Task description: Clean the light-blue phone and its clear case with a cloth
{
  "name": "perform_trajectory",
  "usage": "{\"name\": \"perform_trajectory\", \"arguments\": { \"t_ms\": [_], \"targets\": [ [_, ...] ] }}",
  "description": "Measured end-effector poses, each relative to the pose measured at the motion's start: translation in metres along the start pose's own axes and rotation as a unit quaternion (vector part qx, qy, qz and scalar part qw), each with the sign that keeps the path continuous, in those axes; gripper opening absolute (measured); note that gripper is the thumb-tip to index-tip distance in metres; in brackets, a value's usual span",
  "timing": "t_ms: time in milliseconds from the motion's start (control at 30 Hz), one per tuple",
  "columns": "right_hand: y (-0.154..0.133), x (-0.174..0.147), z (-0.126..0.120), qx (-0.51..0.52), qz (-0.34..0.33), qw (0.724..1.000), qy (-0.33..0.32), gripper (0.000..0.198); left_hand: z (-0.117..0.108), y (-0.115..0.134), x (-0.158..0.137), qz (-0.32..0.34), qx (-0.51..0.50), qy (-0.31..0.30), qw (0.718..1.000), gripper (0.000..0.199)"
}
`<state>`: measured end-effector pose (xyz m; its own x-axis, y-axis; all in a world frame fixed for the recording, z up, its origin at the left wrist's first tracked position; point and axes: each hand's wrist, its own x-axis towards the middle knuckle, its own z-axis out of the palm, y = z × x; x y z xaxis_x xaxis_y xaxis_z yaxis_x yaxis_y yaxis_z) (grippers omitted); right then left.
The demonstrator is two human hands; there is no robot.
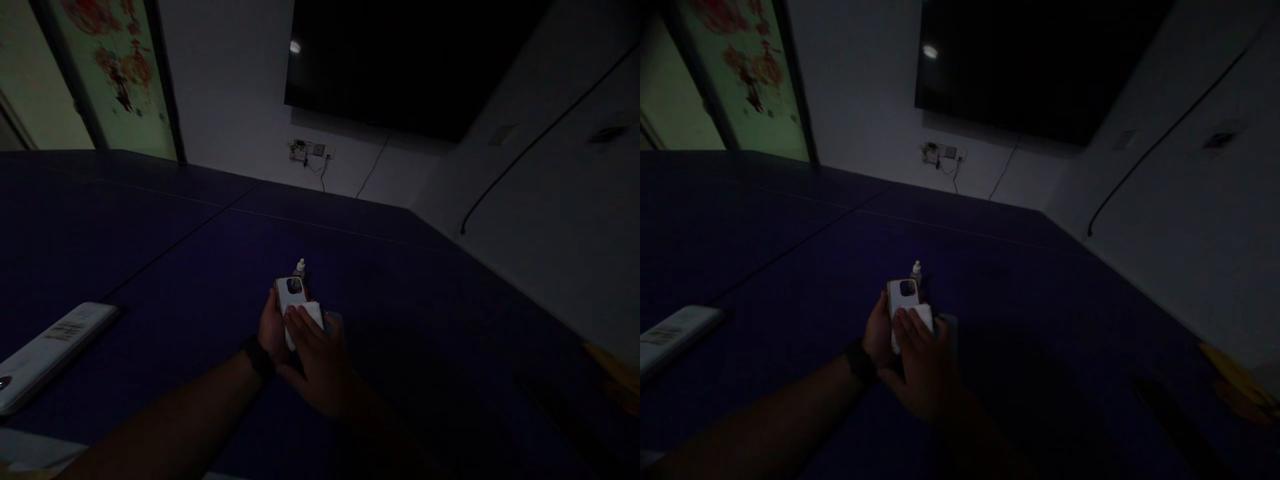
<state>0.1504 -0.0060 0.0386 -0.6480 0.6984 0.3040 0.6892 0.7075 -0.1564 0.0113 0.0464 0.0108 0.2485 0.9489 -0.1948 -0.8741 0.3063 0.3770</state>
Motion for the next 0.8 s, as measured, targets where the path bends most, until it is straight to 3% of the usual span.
{"name": "perform_trajectory", "arguments": {
  "t_ms": [100,233,367,533,800],
  "targets": [
    [-0.0012,-0.0007,0.0012,0.007,-0.011,1.0,-0.011,0.068,0.0031,-0.0005,-0.001,0.008,-0.002,0.006,1.0,0.065],
    [-0.005,-0.0016,0.0032,-0.003,0.049,0.998,0.027,0.062,0.0055,-0.0005,-0.0024,0.001,0.002,0.004,1.0,0.068],
    [-0.0088,-0.0013,0.0033,0.015,-0.004,1.0,0.005,0.075,0.0026,0.0011,-0.002,-0.012,-0.005,0.005,1.0,0.065],
    [-0.0041,-0.0028,0.0009,0.009,0.028,0.999,0.029,0.059,0.0014,0.0001,-0.0009,0.002,-0.006,-0.011,1.0,0.065],
    [-0.0012,-0.0007,0.0044,0.02,-0.012,1.0,0.009,0.074,-0.0016,-0.0016,0.0011,-0.014,-0.001,-0.005,1.0,0.061]
  ]
}}
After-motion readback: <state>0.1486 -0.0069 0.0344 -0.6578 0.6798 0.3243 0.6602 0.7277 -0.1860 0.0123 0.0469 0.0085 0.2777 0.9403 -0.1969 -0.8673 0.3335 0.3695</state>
